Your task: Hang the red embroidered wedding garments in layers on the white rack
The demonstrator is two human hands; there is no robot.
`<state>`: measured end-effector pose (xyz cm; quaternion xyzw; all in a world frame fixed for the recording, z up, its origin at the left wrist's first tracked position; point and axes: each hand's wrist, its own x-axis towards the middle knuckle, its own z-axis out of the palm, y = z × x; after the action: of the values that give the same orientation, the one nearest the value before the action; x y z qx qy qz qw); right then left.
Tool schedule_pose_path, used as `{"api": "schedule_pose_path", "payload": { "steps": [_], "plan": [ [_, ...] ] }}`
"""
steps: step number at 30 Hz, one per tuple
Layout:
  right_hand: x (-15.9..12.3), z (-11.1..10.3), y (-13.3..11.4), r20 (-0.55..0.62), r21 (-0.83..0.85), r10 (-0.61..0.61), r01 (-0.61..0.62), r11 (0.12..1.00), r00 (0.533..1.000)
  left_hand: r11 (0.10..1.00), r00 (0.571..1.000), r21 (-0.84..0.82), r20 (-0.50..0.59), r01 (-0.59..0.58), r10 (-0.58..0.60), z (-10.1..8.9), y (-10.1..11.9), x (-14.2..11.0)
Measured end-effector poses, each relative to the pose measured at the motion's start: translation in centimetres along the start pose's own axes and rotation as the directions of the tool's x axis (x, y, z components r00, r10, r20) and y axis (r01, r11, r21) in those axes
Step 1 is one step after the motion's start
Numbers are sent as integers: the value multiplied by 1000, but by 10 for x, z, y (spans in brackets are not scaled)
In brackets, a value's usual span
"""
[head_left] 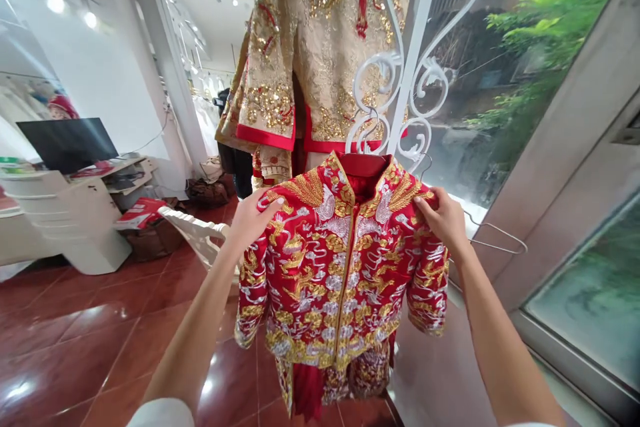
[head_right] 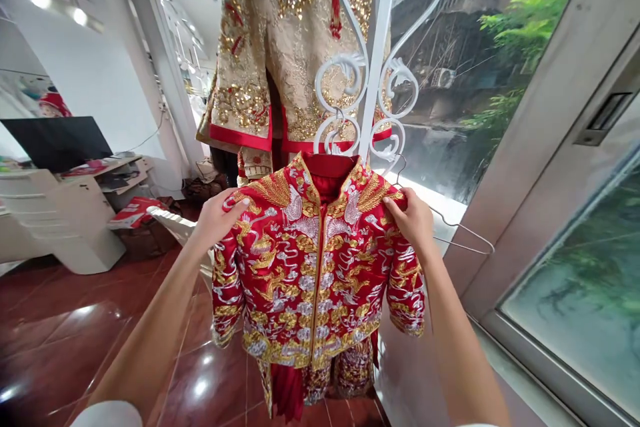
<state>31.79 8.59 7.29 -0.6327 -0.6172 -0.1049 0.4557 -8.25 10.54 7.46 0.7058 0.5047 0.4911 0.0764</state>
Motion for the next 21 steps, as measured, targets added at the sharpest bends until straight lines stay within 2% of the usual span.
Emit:
{"api": "schedule_pose_path", "payload": {
  "steps": [2, 4, 5, 7, 9, 11, 13, 15, 16, 17, 18, 19, 21],
  "plan": [
    [-4, -7, -2, 26, 85, 12, -14, 996, 1000, 997, 997, -79, 80, 0, 7, -9, -3, 11],
    [-6, -12, -1, 143, 244, 23, -57, 968, 989, 978, 970, -200, 243, 60, -10, -20, -6, 25],
    [-7, -12, 0, 235, 333, 40, -119, 935, 971, 960, 943, -255, 332, 111, -21, -24, -8, 32],
    [-8, -11, 1, 421, 475, 68, -284, 833, 905, 913, 885, -342, 464, 222, -41, -27, -11, 44],
    [-7, -10, 1, 515, 544, 63, -383, 747, 855, 861, 856, -411, 514, 300, -53, -24, -14, 50],
    [-6, -12, 0, 490, 545, 52, -352, 761, 870, 830, 861, -451, 505, 326, -64, -19, -15, 51],
    [-3, -17, 4, 351, 522, 29, -222, 824, 936, 847, 889, -439, 451, 301, -82, -14, -17, 49],
    [1, -23, 15, 109, 436, 43, -87, 896, 993, 881, 929, -401, 355, 252, -104, -10, -18, 46],
    [3, -25, 22, 10, 344, 68, -67, 936, 998, 894, 945, -385, 308, 230, -110, -9, -19, 45],
    [5, -26, 30, -38, 221, 96, -86, 971, 995, 905, 958, -371, 263, 211, -115, -7, -20, 44],
    [7, -26, 37, -17, 76, 130, -129, 989, 991, 913, 969, -360, 219, 192, -118, -6, -21, 44],
    [8, -26, 43, 58, -73, 169, -164, 984, 984, 922, 976, -346, 186, 175, -115, -5, -22, 44],
    [9, -26, 48, 211, -288, 224, -159, 944, 951, 942, 983, -302, 149, 145, -103, -5, -23, 44]
  ]
}}
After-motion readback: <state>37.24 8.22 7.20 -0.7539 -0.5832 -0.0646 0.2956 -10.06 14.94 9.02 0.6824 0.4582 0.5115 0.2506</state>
